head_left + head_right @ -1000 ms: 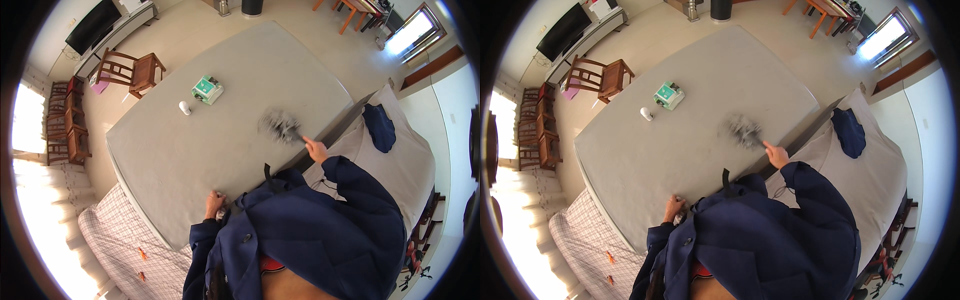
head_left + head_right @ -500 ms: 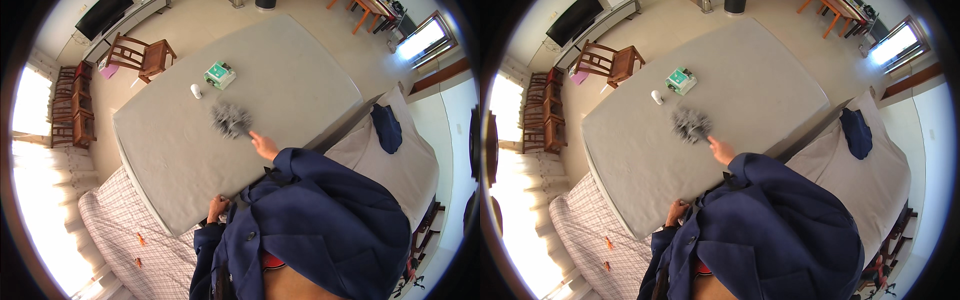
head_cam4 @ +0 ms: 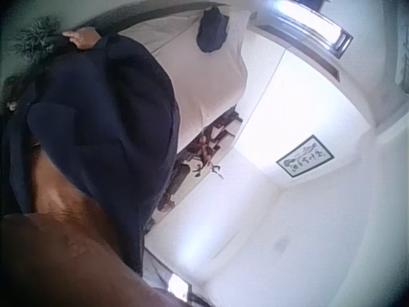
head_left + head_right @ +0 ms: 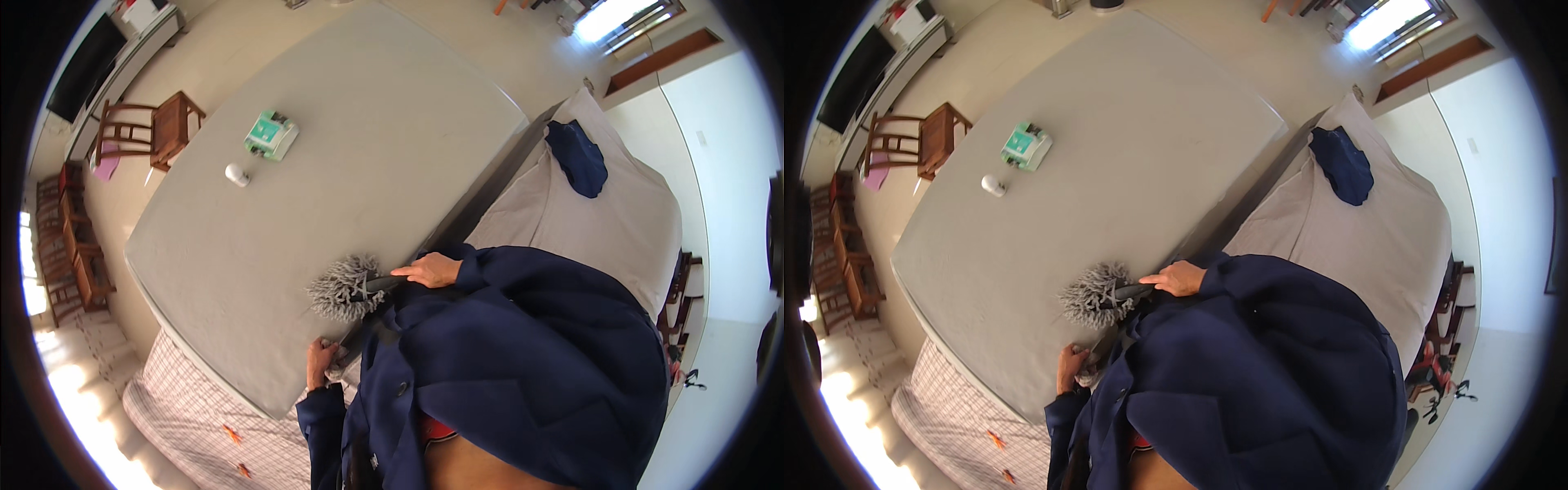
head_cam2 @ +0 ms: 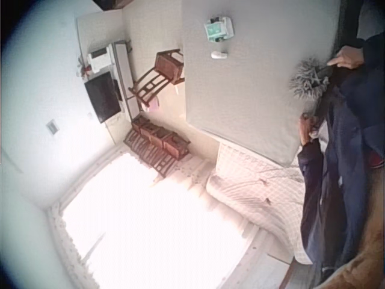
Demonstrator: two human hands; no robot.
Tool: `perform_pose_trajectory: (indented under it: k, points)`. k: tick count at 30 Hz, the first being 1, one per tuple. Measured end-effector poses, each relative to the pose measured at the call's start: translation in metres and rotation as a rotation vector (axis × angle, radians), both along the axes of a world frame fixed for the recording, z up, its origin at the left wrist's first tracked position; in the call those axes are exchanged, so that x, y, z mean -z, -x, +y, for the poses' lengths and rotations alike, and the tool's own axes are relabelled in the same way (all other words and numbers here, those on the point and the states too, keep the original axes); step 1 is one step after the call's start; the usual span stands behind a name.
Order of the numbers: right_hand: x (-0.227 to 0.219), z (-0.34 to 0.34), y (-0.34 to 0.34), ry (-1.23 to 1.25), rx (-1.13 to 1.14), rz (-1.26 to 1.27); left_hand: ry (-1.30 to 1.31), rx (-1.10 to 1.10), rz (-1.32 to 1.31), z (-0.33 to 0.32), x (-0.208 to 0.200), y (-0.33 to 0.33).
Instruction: The person uses a duster to wipe the surface of a large rectangular object covered with a gray sheet. They move around the object, dusting different sections and edges, then briefly pick up a small pink bucket before continuing to dust.
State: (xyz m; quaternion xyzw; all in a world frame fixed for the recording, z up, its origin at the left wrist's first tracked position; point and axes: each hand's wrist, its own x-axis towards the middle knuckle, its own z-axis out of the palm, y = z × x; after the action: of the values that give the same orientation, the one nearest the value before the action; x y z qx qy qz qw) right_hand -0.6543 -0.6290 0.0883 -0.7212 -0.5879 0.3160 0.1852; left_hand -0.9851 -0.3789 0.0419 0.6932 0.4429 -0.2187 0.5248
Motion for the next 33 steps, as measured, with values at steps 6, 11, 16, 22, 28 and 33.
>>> perform_pose_trajectory:
  k: [6, 11, 16, 22, 28, 33]
  points:
    - [-0.009, -0.091, -0.084, 0.1, 0.347, 0.039, -0.122, 0.003, 0.059, -0.008, 0.0, -0.016]
    - [0.014, -0.188, -0.182, -0.01, 0.662, 0.101, -0.385, 0.117, 0.185, -0.035, 0.0, -0.062]
    - [0.042, -0.275, -0.303, -0.137, 1.053, -0.068, -0.335, 0.101, 0.056, -0.078, 0.001, -0.177]
    - [0.031, -0.321, -0.437, 0.035, 1.453, -0.303, -0.396, 0.187, -0.047, -0.128, 0.005, -0.327]
    - [0.001, -0.267, -0.515, -0.112, 1.418, -0.377, -0.351, 0.284, -0.051, -0.165, -0.018, -0.397]
    - [0.017, -0.17, -0.481, -0.167, 1.14, -0.201, -0.348, 0.411, -0.045, -0.17, -0.015, -0.419]
